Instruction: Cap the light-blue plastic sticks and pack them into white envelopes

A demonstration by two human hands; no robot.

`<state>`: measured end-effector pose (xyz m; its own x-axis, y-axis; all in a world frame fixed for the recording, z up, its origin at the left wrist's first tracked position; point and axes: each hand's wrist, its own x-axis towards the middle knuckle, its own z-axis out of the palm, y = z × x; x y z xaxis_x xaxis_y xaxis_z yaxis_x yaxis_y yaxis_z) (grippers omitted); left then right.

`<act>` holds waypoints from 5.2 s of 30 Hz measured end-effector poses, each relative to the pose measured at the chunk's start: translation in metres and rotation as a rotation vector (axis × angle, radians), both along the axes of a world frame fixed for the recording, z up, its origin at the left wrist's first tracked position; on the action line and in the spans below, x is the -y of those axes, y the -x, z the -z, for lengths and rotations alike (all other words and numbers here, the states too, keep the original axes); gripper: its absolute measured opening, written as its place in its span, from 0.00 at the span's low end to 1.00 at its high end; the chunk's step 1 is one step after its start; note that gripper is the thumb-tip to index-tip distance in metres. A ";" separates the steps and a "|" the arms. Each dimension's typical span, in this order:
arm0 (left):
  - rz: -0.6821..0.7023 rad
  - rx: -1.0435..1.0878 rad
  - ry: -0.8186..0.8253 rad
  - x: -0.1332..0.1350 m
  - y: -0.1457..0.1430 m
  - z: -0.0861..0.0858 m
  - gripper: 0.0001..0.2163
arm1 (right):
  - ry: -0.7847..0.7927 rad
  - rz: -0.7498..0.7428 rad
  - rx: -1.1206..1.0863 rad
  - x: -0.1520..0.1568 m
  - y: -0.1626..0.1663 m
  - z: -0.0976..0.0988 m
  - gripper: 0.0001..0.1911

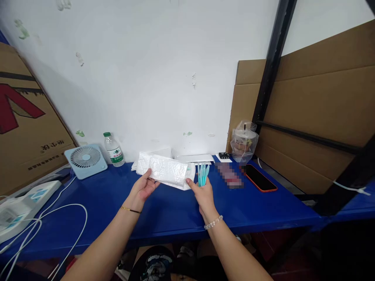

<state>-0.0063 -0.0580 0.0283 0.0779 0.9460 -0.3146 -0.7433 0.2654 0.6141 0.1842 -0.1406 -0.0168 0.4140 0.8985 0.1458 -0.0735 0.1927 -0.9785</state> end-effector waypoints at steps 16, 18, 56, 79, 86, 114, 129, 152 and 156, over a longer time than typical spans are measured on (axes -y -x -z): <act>0.373 -1.935 -1.404 0.016 -0.009 0.011 0.62 | 0.148 -0.139 -0.129 -0.004 -0.030 -0.007 0.15; 0.381 -2.004 -1.375 0.012 -0.022 0.015 0.58 | 0.145 -0.154 -0.113 -0.001 -0.033 -0.007 0.14; -0.033 -1.031 -0.905 0.006 -0.046 -0.001 0.29 | -0.111 -0.386 0.353 -0.048 0.031 -0.169 0.22; 0.517 -0.494 -0.838 0.014 -0.035 0.003 0.23 | -0.209 -0.684 1.258 -0.032 -0.009 -0.190 0.15; 0.786 -0.725 -0.919 -0.008 -0.003 0.004 0.23 | -0.278 -0.464 1.048 -0.050 -0.013 -0.189 0.11; -0.329 -1.803 -0.368 -0.169 0.093 0.043 0.32 | 0.252 -0.196 1.364 -0.197 -0.059 -0.016 0.27; -0.059 -0.149 -0.458 -0.022 -0.077 0.038 0.32 | -0.192 -0.085 1.274 -0.077 -0.017 -0.010 0.24; -0.240 -0.275 -0.778 -0.023 -0.117 -0.061 0.21 | 0.298 -0.423 -0.966 -0.107 -0.049 0.010 0.19; -0.195 -0.408 -0.868 -0.021 -0.126 -0.085 0.19 | 0.304 -0.409 -0.994 -0.108 -0.048 0.012 0.19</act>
<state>0.1194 -0.0368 0.1130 -0.0648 0.8460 0.5293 -0.4134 -0.5055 0.7574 0.2323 -0.0325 -0.0286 -0.1109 0.9358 -0.3347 -0.8529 -0.2625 -0.4513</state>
